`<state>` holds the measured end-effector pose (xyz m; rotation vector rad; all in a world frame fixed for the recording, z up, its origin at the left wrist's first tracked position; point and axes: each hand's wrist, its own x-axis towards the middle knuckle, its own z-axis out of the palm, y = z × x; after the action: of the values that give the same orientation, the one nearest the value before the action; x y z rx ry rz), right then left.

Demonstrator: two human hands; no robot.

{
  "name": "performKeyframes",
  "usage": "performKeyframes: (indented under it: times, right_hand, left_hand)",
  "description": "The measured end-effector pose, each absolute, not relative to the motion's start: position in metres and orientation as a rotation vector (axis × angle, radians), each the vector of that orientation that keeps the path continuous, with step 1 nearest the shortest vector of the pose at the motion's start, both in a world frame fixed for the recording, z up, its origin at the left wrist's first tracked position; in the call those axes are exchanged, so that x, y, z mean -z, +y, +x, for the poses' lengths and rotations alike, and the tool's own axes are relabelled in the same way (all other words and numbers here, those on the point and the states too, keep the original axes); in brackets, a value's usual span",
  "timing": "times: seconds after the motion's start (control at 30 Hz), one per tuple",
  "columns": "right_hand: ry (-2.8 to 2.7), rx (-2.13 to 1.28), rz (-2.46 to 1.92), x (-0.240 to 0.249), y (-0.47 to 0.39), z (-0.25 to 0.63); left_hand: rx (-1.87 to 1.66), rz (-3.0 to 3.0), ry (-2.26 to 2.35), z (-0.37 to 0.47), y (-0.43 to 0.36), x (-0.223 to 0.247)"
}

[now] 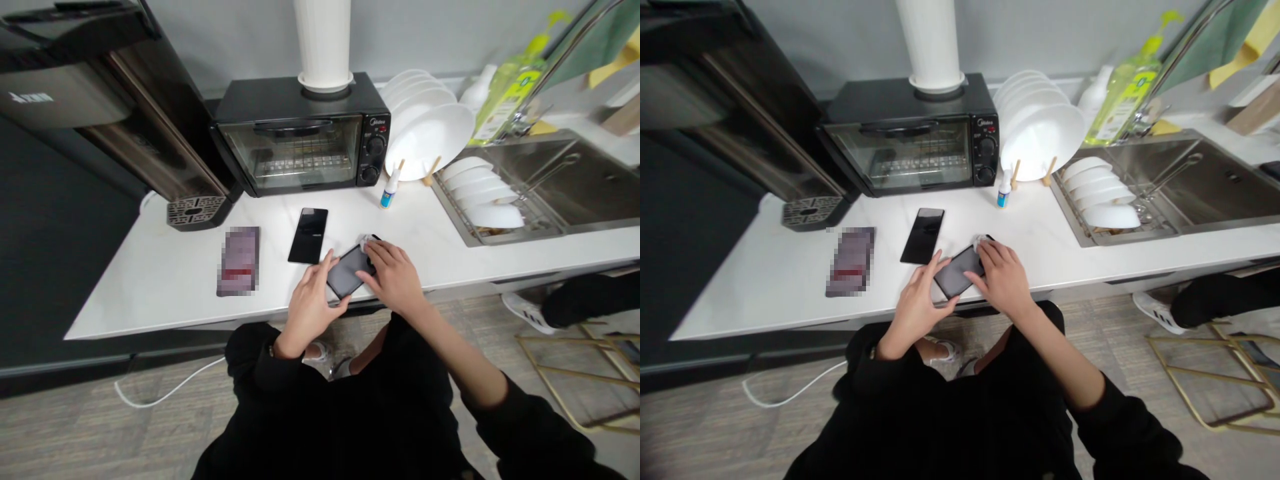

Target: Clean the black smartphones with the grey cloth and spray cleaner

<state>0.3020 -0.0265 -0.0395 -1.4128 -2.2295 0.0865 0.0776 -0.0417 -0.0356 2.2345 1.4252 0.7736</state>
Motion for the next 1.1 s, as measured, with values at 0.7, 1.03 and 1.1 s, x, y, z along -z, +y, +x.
performKeyframes:
  times: [0.7, 1.03, 1.1]
  right_hand:
    - [-2.396, -0.304, -1.062, 0.041, -0.062, 0.283]
    - [-2.301, -0.208, -1.216, 0.046, -0.049, 0.26]
    - [-2.355, -0.26, -1.131, 0.046, -0.057, 0.256]
  left_hand:
    - [-0.775, 2.265, 1.399, 0.072, -0.04, 0.037]
    - [-0.783, 2.316, 1.383, 0.072, -0.04, 0.041]
    - [-0.772, 2.31, 1.401, 0.072, -0.041, 0.042]
